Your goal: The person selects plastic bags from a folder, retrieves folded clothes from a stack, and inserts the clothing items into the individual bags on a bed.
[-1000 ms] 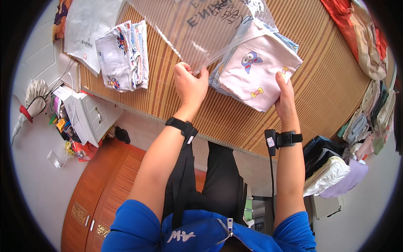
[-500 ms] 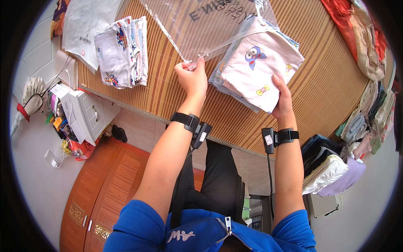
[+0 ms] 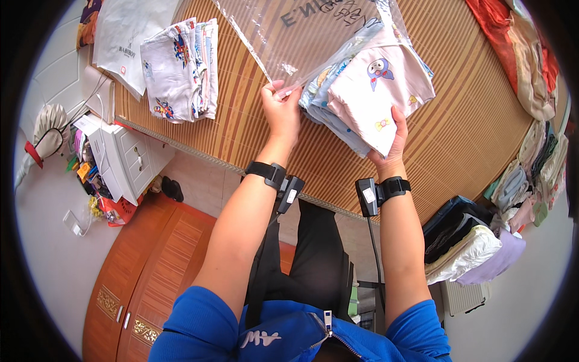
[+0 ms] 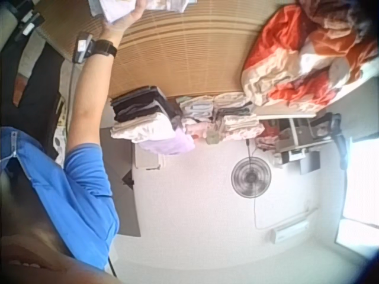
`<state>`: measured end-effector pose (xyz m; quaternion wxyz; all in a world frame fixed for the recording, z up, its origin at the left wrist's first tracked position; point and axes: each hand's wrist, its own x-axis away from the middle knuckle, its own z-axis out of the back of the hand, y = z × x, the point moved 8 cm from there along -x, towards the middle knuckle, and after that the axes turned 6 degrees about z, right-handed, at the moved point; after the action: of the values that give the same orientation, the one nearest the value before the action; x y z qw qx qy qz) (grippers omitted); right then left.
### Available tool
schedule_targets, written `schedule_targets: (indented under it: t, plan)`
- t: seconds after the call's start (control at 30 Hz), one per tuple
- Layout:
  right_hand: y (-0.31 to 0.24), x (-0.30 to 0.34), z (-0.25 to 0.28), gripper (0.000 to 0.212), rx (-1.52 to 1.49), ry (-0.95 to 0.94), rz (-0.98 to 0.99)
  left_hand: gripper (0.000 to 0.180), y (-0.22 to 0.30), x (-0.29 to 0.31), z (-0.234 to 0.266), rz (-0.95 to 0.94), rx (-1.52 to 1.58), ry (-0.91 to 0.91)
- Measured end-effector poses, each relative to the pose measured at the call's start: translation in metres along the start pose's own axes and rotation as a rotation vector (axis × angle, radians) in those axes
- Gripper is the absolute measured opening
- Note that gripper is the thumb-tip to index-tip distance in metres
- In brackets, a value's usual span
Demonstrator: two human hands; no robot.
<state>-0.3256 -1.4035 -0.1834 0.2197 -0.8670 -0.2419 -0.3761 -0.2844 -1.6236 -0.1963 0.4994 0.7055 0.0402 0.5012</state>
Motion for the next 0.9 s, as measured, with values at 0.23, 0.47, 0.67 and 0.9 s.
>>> schedule_targets:
  t: [0.23,0.47,0.67,0.9]
  plan:
    - [-0.011,0.001,0.007,0.056,0.392,0.036,-0.072,0.028,0.003,-0.001,0.003,0.319,0.007,-0.175]
    - [-0.075,0.079,-0.088,0.048,1.615,0.166,1.061,0.028,0.012,-0.015,0.008,0.267,-0.113,-0.272]
    - [0.045,0.063,-0.171,0.039,2.106,-0.628,1.275,0.034,0.010,-0.012,0.008,0.330,-0.036,-0.330]
    - [0.071,-0.004,-0.124,0.036,2.445,-0.656,1.188,0.027,0.010,-0.029,0.007,0.353,-0.145,-0.386]
